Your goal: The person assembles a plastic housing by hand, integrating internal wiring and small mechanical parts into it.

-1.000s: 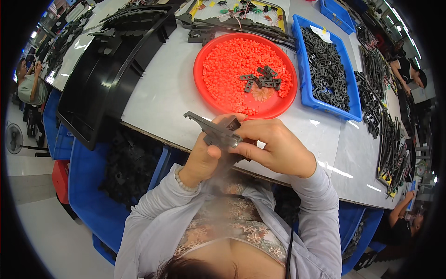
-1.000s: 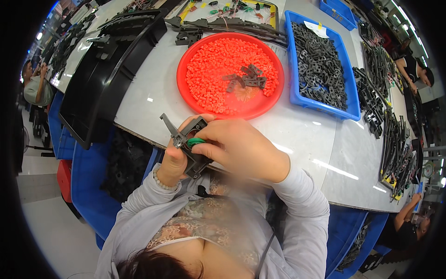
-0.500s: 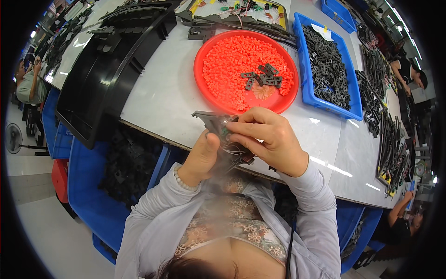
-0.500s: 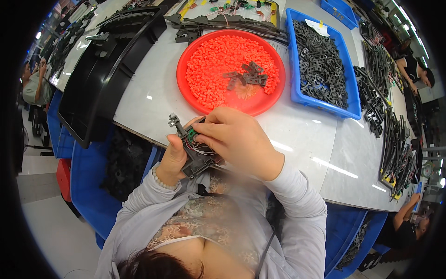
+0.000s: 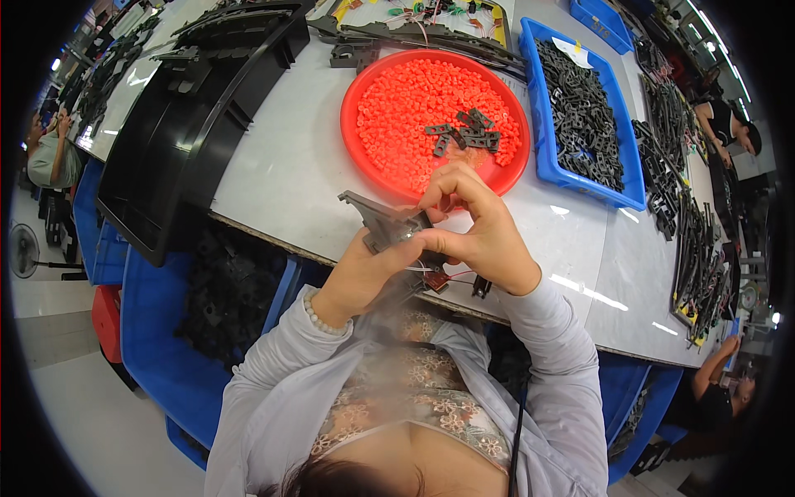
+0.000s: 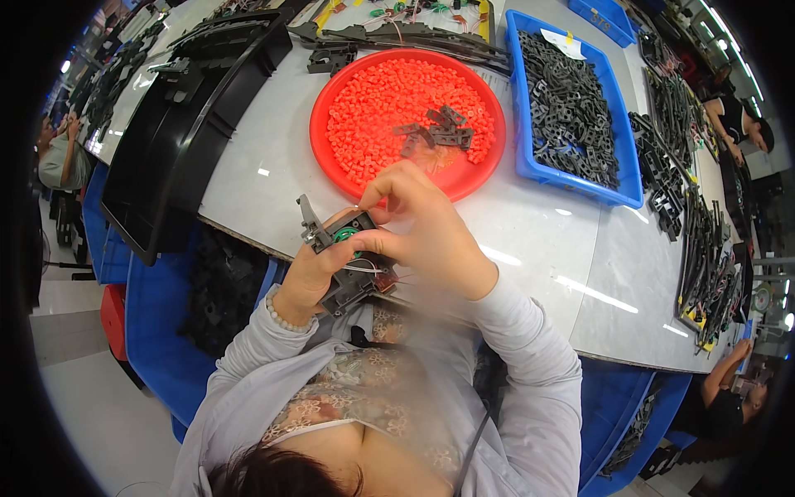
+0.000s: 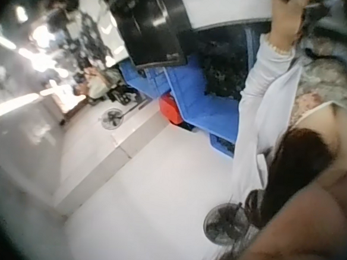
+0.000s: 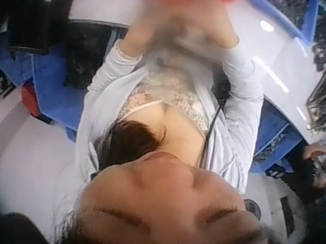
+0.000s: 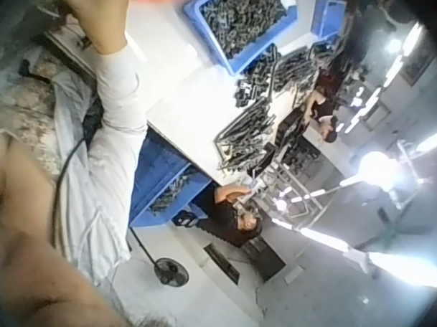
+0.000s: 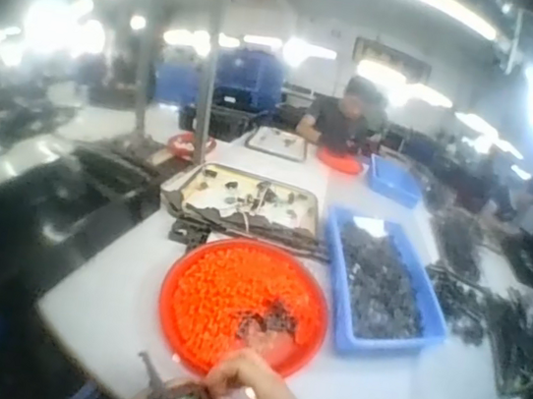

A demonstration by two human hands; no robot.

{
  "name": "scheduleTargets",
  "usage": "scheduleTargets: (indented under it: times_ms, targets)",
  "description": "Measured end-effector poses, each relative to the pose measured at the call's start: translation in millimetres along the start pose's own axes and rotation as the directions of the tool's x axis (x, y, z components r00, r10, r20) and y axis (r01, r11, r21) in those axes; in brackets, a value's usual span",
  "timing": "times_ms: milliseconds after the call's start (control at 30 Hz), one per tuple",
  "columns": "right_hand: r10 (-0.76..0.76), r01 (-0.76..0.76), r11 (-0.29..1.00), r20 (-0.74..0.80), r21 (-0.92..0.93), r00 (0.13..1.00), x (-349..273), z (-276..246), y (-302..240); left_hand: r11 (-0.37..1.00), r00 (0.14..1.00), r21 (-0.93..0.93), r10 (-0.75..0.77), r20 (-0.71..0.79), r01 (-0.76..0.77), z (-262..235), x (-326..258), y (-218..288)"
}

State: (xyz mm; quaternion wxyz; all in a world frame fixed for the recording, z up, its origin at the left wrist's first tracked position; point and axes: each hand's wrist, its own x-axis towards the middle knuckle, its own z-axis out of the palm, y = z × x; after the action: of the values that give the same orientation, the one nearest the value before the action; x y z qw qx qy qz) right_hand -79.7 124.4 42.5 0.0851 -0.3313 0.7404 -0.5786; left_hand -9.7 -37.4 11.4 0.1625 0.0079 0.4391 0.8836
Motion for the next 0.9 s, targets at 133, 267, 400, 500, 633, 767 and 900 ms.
scheduleTargets:
  times_ms: [133, 267, 400, 500, 633, 767, 900]
  targets:
    - [0.070, -0.067, 0.995, 0.035, -0.075, 0.997, -0.5, -1.8, -1.7, 0.999, 0.997, -0.044, -0.009, -0.076, 0.006, 1.2, 1.4, 1.6]
    - [0.076, -0.076, 0.997, -0.062, 0.006, 0.995, -1.9, -9.4, -10.1, 0.991, 0.991, -0.071, 0.105, -0.078, -0.111, 2.0, 0.9, 7.6]
    - [-0.180, 0.177, 0.919, 0.023, -0.352, 0.983, -10.7, -9.6, -28.5, 0.977, 0.971, -0.054, 0.196, -0.140, -0.205, 6.4, 3.4, 10.6]
    - [-0.176, 0.188, 0.854, 0.072, -0.485, 0.982, -13.6, 16.2, -39.4, 0.966, 0.943, 0.065, 0.259, -0.209, -0.251, 5.6, 4.9, 6.7]
    - [-0.263, 0.258, 0.697, 0.096, -0.669, 0.960, -17.2, 25.5, -36.4, 0.960, 0.928, 0.043, 0.278, -0.250, -0.276, 1.3, 3.7, 5.3]
    - [-0.257, 0.159, 0.854, -0.136, -0.496, 0.957, -31.7, -5.5, -32.0, 0.949, 0.922, 0.017, 0.311, -0.229, -0.316, 6.9, 1.2, 11.1]
    - [0.356, -0.270, 0.928, -0.401, 0.256, 0.844, -56.6, -22.7, -0.8, 0.940, 0.933, -0.103, 0.302, -0.198, -0.326, 7.3, 1.0, 12.2]
